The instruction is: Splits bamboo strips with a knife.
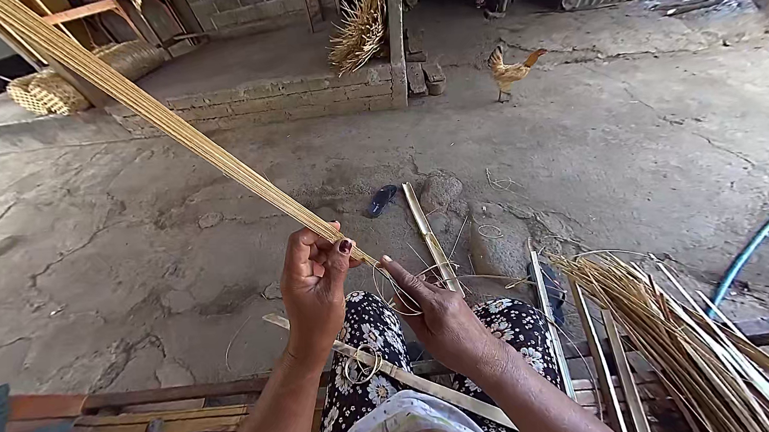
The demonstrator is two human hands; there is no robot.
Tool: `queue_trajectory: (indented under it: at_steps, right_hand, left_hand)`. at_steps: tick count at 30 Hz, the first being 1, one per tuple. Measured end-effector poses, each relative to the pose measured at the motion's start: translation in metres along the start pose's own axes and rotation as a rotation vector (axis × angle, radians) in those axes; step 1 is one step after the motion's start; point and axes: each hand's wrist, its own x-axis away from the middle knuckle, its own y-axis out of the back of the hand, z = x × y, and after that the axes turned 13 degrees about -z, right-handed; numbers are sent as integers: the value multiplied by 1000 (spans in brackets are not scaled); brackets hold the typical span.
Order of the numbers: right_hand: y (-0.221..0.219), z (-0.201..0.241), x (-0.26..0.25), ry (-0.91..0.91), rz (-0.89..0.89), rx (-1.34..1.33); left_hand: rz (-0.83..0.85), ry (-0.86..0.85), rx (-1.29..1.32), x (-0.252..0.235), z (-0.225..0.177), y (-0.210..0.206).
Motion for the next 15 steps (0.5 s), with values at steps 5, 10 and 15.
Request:
queue_trajectory:
  at_steps: [5,10,15]
  right_hand:
    - [-1,-3,2,-10,0,-9]
    - [-3,-3,4,-22,4,28]
    - [-5,0,4,-49,19,90]
  left_hand:
    - [-5,30,5,0,1,-1]
    - [2,72,49,2,2,1]
    - [-15,118,88,10,4,4]
